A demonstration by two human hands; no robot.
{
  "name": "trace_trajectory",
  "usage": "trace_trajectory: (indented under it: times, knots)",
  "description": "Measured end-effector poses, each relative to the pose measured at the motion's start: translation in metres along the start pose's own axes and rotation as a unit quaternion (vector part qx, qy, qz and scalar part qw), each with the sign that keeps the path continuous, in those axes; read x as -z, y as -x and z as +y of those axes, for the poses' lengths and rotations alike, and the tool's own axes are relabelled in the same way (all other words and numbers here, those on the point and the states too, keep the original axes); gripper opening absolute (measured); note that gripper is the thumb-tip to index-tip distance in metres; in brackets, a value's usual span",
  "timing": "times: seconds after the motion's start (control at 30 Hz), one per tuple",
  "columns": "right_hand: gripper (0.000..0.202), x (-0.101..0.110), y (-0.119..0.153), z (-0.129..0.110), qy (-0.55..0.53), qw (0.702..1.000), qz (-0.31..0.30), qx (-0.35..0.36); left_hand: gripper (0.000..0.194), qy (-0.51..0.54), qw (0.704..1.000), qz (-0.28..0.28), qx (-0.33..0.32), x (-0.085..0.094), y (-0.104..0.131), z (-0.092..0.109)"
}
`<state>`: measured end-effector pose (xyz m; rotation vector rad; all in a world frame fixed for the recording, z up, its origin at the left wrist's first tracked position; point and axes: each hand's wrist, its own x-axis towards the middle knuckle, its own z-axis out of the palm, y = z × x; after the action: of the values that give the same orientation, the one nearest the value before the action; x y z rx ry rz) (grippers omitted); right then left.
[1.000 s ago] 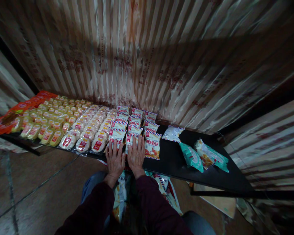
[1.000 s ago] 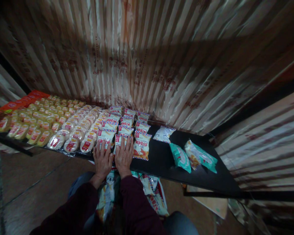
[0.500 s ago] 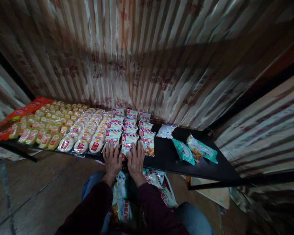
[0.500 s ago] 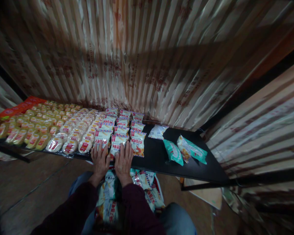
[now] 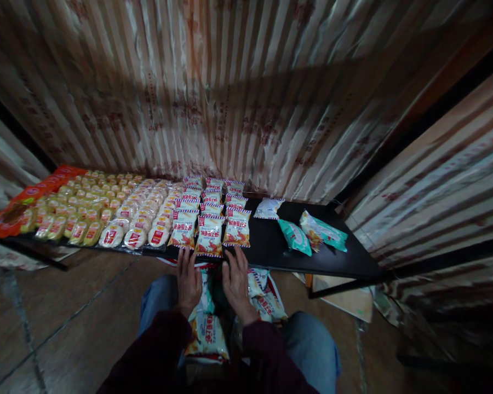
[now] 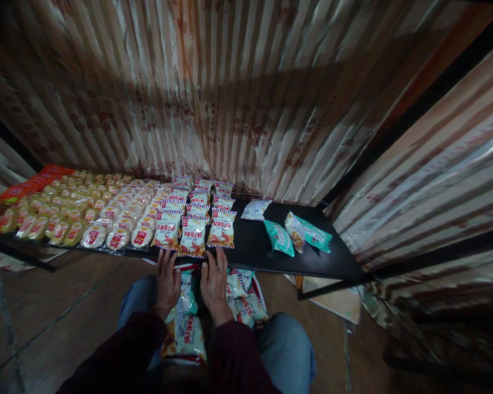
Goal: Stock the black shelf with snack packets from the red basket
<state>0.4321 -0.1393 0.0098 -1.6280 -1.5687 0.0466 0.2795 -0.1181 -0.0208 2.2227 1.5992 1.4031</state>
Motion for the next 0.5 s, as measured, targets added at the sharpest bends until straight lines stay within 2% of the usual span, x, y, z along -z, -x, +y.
trace_trajectory:
  times: [0.1,0.2,0.27,0.33,0.37,0.43,0.5]
  knots:
    - [0.039,0.006,-0.014,0.010,-0.047,0.996,0.030,-0.071,0.042,0.021,0.998,-0.049,-0.036,0.012,0.023,0.019]
    - [0.046,0.014,-0.007,0.031,-0.048,0.990,0.042,-0.128,0.043,0.065,0.979,-0.186,-0.045,0.024,0.054,0.042]
    - [0.049,0.023,0.011,0.045,-0.034,0.990,0.032,-0.136,0.049,0.114,0.942,-0.314,-0.030,0.029,0.077,0.055]
    - [0.050,0.034,0.034,0.054,-0.019,0.990,0.034,-0.135,0.062,0.156,0.883,-0.443,-0.011,0.029,0.095,0.063]
    - [0.049,0.040,0.046,0.055,-0.012,0.991,0.036,-0.131,0.070,0.170,0.857,-0.487,0.002,0.027,0.102,0.066]
    - [0.045,0.049,0.071,0.055,-0.011,0.992,0.031,-0.119,0.076,0.194,0.834,-0.515,0.031,0.022,0.111,0.069]
    - [0.043,0.052,0.096,0.052,-0.016,0.992,0.022,-0.124,0.074,0.210,0.835,-0.502,0.078,0.015,0.114,0.071]
